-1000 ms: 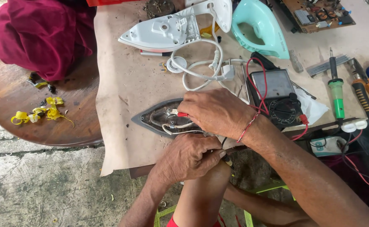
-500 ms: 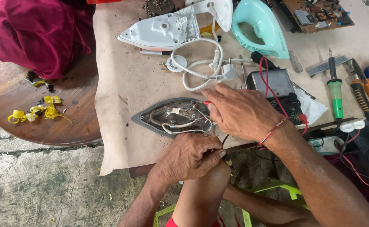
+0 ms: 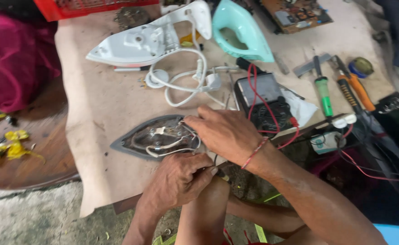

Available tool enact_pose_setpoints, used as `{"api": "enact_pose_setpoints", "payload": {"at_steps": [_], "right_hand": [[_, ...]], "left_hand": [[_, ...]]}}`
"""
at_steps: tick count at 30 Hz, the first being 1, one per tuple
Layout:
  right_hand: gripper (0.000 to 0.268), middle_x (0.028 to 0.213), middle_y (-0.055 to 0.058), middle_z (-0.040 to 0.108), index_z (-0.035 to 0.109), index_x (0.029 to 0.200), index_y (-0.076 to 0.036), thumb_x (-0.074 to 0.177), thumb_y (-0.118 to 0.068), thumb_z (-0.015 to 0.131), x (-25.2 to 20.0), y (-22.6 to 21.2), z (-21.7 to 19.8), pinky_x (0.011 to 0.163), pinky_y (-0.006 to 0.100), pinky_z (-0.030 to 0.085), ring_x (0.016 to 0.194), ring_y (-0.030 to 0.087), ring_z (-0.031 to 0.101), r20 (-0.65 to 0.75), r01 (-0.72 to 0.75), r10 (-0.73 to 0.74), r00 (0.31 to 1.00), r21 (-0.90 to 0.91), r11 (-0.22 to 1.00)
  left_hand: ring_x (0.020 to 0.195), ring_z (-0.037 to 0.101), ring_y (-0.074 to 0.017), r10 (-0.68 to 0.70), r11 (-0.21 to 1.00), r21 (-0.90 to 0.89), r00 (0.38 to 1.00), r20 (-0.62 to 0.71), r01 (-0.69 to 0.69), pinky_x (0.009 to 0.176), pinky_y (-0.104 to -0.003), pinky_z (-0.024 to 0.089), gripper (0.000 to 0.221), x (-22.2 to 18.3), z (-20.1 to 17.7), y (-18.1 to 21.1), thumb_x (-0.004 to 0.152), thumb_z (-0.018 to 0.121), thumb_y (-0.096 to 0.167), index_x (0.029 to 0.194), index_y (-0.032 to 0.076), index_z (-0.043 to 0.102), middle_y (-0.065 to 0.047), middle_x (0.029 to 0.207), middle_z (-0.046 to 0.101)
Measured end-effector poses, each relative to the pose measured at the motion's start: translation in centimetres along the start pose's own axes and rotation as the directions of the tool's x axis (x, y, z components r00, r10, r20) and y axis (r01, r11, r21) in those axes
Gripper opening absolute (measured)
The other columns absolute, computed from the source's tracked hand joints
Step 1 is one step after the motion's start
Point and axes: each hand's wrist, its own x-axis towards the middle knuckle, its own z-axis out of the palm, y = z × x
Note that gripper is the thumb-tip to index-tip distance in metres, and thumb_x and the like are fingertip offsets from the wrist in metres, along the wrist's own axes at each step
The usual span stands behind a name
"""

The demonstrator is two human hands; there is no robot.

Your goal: Disassembling an electric iron and using a multimeter to test for electrical continuity in the wiring and heating element.

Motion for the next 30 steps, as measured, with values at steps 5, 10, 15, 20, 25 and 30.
{"api": "enact_pose_setpoints", "payload": {"at_steps": [5, 10, 15, 20, 25, 30], "right_hand": [[0.028, 0.091, 0.008, 0.055, 0.061, 0.11, -0.015, 0.086, -0.002, 0.06, -0.5, -0.5, 0.7, 0.044, 0.056, 0.053, 0.059, 0.04, 0.068, -0.154, 0.04, -0.051, 0.987, -0.076, 0.996], [0.021, 0.092, 0.008, 0.055, 0.058, 0.107, -0.013, 0.088, -0.004, 0.059, -0.2, -0.6, 1.5, 0.046, 0.056, 0.053, 0.06, 0.039, 0.068, -0.167, 0.061, -0.073, 0.983, -0.072, 0.996], [0.014, 0.091, 0.006, 0.056, 0.059, 0.101, -0.014, 0.09, -0.008, 0.062, -0.1, -0.7, 1.6, 0.044, 0.053, 0.054, 0.059, 0.035, 0.069, -0.183, 0.04, -0.062, 0.981, -0.12, 0.992], [0.007, 0.092, 0.007, 0.055, 0.056, 0.099, -0.014, 0.093, -0.012, 0.06, 0.0, -1.0, 1.5, 0.047, 0.052, 0.054, 0.059, 0.035, 0.068, -0.183, 0.06, -0.081, 0.98, -0.119, 0.991], [0.023, 0.093, 0.008, 0.056, 0.061, 0.113, -0.014, 0.091, -0.007, 0.06, -0.1, -0.2, -0.3, 0.052, 0.056, 0.056, 0.065, 0.039, 0.07, -0.123, 0.09, -0.098, 0.987, -0.071, 0.993], [0.033, 0.088, 0.007, 0.055, 0.066, 0.124, -0.018, 0.091, -0.012, 0.062, -0.1, 0.2, -0.2, 0.044, 0.055, 0.053, 0.057, 0.039, 0.068, -0.182, 0.088, -0.109, 0.977, -0.121, 0.989]], "left_hand": [[0.05, 0.051, -0.0265, -0.058, 0.997, 0.053, 0.998, -0.007, 0.058, 0.052, -0.037, 0.041, 0.02, -0.2, 0.4, -0.5, 0.1, 0.059, 0.017, 0.08, 0.013, 0.057, -0.005, 0.062, 0.056], [0.051, 0.052, -0.0239, -0.067, 0.997, 0.034, 0.997, -0.024, 0.068, 0.052, -0.036, 0.043, 0.017, -0.2, 0.6, -0.6, 0.099, 0.06, 0.016, 0.082, 0.012, 0.059, -0.003, 0.065, 0.058], [0.052, 0.053, -0.0236, -0.064, 0.998, 0.023, 0.997, -0.044, 0.065, 0.053, -0.035, 0.043, 0.012, -0.1, 0.7, -0.9, 0.098, 0.06, 0.016, 0.086, 0.012, 0.062, -0.003, 0.064, 0.058], [0.054, 0.055, -0.0262, -0.074, 0.997, 0.015, 0.997, -0.02, 0.074, 0.055, -0.036, 0.044, 0.015, 0.1, 0.5, -0.4, 0.099, 0.058, 0.016, 0.085, 0.011, 0.06, -0.005, 0.066, 0.059], [0.055, 0.06, -0.0267, -0.043, 0.999, 0.027, 0.999, -0.021, 0.043, 0.054, -0.036, 0.044, 0.016, -0.1, 0.0, -0.1, 0.1, 0.058, 0.016, 0.085, 0.011, 0.059, -0.006, 0.068, 0.063], [0.056, 0.058, -0.0302, -0.046, 0.998, 0.053, 0.999, -0.017, 0.047, 0.053, -0.04, 0.041, 0.018, -0.5, 0.4, -0.6, 0.1, 0.057, 0.019, 0.084, 0.011, 0.058, -0.007, 0.065, 0.06]]}}
